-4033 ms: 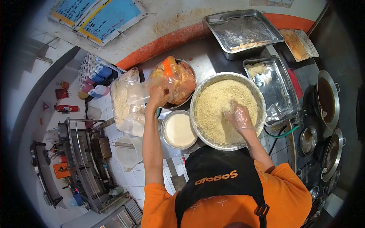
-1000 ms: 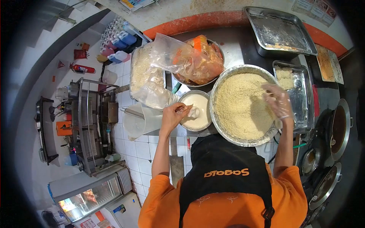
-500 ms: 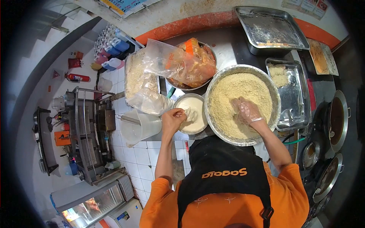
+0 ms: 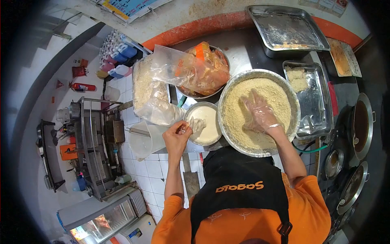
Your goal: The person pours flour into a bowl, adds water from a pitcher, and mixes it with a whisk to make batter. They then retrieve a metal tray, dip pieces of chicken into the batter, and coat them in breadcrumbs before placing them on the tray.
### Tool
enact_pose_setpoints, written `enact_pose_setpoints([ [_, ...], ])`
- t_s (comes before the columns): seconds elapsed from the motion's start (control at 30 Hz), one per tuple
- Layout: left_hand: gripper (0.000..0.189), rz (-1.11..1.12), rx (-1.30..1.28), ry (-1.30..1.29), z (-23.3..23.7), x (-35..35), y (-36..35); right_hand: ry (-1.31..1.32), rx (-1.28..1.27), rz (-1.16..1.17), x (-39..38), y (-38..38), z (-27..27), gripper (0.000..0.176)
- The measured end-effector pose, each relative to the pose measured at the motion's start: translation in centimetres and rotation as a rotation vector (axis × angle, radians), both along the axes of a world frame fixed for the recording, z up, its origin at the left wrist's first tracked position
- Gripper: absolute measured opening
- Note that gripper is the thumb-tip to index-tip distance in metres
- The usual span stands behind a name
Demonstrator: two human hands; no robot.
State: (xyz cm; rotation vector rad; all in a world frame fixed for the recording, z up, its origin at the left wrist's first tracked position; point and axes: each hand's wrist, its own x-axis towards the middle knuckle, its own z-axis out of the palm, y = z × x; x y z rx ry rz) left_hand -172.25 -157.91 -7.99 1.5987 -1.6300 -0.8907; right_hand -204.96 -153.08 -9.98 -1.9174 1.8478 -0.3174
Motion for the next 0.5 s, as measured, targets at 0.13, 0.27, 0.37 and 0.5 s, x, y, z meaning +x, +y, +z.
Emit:
enact_pose_setpoints([
  [0.13, 0.020, 0.022, 0.010, -0.040, 1.8, -0.8, 0.7, 0.113, 0.024, -0.028, 2.3, 0.1, 0.3, 0.098],
  [0.27, 0.018, 0.062, 0.011, 0.115, 4.0, -2.6, 0.6, 0.097, -0.024, -0.092, 2.1, 1.2, -3.3, 0.064],
  [0.37, 0.018, 0.040, 0.006, 0.223, 6.4, -4.7, 0.5, -0.025, -0.047, -0.099, 1.3, 2.3, -3.4, 0.043],
  [0.5, 0.024, -0.072, -0.011, 0.396, 9.2, -9.3, 0.3, -0.191, 0.079, -0.123, -1.2, 3.6, -3.5, 0.050],
])
